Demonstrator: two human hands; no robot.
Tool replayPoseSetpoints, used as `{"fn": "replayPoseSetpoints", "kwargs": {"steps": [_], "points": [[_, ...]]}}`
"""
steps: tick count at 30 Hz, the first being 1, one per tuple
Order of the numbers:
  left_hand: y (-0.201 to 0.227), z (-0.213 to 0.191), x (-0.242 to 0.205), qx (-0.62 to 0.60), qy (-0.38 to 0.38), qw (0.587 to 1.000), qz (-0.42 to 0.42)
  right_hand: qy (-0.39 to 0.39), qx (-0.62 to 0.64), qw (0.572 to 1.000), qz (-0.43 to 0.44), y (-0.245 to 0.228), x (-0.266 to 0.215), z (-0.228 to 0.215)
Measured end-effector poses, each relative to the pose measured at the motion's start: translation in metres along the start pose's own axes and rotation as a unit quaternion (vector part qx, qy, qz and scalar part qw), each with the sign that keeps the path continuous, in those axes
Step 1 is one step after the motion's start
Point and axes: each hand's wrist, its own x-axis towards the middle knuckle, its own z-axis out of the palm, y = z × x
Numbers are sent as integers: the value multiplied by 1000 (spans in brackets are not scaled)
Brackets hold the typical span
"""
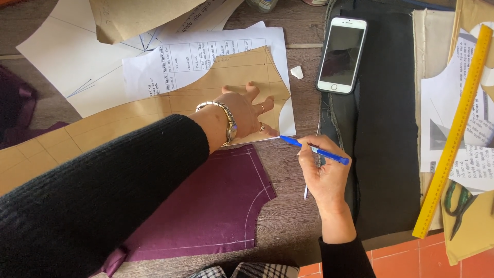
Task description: The person aligns a brown paper pattern piece on top of a white paper sheet and uses a blue pen to trace the curved edges. They then use a yellow ruler to measure and mark lines on the white paper.
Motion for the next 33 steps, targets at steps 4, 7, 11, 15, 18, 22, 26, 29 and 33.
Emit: {"fn": "replayPoseSetpoints", "kwargs": {"steps": [4, 7, 11, 15, 18, 22, 26, 29, 33], "points": [[0, 1, -1, 4, 10, 1000, -2, -11, 46, 999, 10, -8, 1, 5], [-1, 1, -3, 11, 13, 1000, -1, -32, 56, 998, 21, -17, -1, 12], [-1, 0, -4, 20, 12, 1000, -5, -80, 76, 994, 15, -14, -13, 31], [-1, 4, 1, 22, 25, 999, -14, -93, 85, 992, 20, -26, -15, 23], [-3, 7, 4, 1, 34, 999, -10, -49, 110, 992, 39, -21, -18, 12], [-1, 3, -8, -15, 30, 999, -6, 10, 84, 996, 23, -10, -25, -9], [-11, 13, 4, -27, 17, 999, 20, 22, 80, 996, 16, 4, -42, -30], [-10, 11, -2, -58, 12, 998, 16, 28, 74, 997, 12, 9, -56, -39], [-6, 15, -6, -27, 40, 999, -4, 24, 48, 999, 8, 7, -66, -50]]}}
